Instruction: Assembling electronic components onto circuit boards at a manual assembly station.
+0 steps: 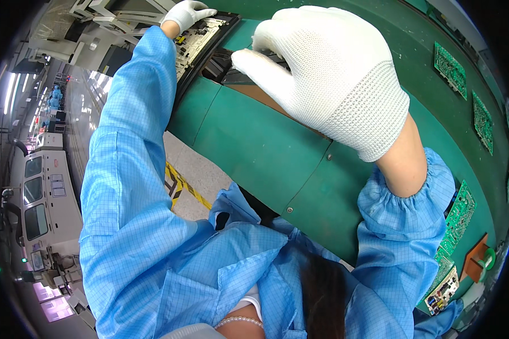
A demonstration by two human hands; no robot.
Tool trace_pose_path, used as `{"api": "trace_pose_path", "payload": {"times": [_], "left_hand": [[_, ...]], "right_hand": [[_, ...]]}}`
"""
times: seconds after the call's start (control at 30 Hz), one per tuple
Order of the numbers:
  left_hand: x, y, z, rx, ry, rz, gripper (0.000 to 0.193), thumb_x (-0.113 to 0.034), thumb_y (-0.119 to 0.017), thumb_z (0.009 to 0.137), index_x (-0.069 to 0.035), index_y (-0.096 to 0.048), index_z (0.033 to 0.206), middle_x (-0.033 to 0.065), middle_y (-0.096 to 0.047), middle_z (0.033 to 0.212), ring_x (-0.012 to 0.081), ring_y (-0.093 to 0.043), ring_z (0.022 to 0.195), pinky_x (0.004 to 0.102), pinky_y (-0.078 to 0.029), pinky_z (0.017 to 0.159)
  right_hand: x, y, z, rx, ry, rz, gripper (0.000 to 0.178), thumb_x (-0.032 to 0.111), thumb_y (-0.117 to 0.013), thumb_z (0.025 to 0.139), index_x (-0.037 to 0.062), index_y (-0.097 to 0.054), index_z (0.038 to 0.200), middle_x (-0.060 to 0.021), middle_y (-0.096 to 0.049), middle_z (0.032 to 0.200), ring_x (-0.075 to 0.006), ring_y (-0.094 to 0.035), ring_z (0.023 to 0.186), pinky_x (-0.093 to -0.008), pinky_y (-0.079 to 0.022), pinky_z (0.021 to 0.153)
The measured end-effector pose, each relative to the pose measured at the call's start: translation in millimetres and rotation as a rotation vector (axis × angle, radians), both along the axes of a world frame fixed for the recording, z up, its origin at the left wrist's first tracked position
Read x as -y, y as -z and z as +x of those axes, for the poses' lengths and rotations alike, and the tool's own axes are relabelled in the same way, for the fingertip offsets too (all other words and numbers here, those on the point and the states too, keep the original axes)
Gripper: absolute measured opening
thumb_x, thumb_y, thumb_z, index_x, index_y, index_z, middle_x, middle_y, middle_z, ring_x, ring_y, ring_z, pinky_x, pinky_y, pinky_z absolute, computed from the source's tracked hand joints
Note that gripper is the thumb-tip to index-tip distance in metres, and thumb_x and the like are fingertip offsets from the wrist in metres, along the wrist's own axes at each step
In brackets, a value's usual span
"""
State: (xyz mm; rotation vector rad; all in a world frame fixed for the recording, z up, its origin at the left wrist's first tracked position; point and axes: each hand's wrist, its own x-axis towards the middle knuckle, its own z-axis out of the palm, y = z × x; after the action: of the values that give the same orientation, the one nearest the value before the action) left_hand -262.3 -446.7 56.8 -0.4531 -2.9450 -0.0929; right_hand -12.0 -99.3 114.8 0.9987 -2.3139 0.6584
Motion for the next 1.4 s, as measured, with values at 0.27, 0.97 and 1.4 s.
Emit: {"api": "trace_pose_path", "payload": {"times": [0.27,0.97,1.4], "left_hand": [[44.5,18.9,-19.7,0.009,-0.089,0.314,0.045,-0.04,-0.076,0.088,-0.001,-0.077,0.11,0.0168,-0.077,0.106,0.0263,-0.073,0.098,0.0365,-0.055,0.089],[43.6,17.3,-18.3,0.07,-0.229,0.471,0.03,-0.024,-0.083,0.081,0.002,-0.079,0.095,0.0117,-0.077,0.083,0.0197,-0.071,0.072,0.0345,-0.057,0.071],[54.8,17.6,-25.5,0.137,-0.208,0.483,0.031,-0.027,-0.082,0.08,0.0,-0.08,0.094,0.0114,-0.077,0.082,0.0191,-0.07,0.07,0.0353,-0.057,0.069]], "right_hand": [[-0.8,-0.5,1.6,0.033,0.022,0.033,0.02,0.027,-0.074,0.09,0.0066,-0.073,0.088,-0.0077,-0.067,0.083,-0.0272,-0.065,0.079,-0.0372,-0.052,0.073],[-0.8,-5.2,2.4,0.024,0.0,0.034,0.021,0.026,-0.074,0.09,0.0045,-0.073,0.089,-0.009,-0.068,0.085,-0.0286,-0.066,0.081,-0.038,-0.052,0.075],[0.2,-5.4,1.8,-0.004,-0.014,0.023,0.02,0.026,-0.074,0.09,0.0054,-0.073,0.088,-0.0088,-0.069,0.085,-0.0284,-0.066,0.08,-0.0378,-0.052,0.073]]}}
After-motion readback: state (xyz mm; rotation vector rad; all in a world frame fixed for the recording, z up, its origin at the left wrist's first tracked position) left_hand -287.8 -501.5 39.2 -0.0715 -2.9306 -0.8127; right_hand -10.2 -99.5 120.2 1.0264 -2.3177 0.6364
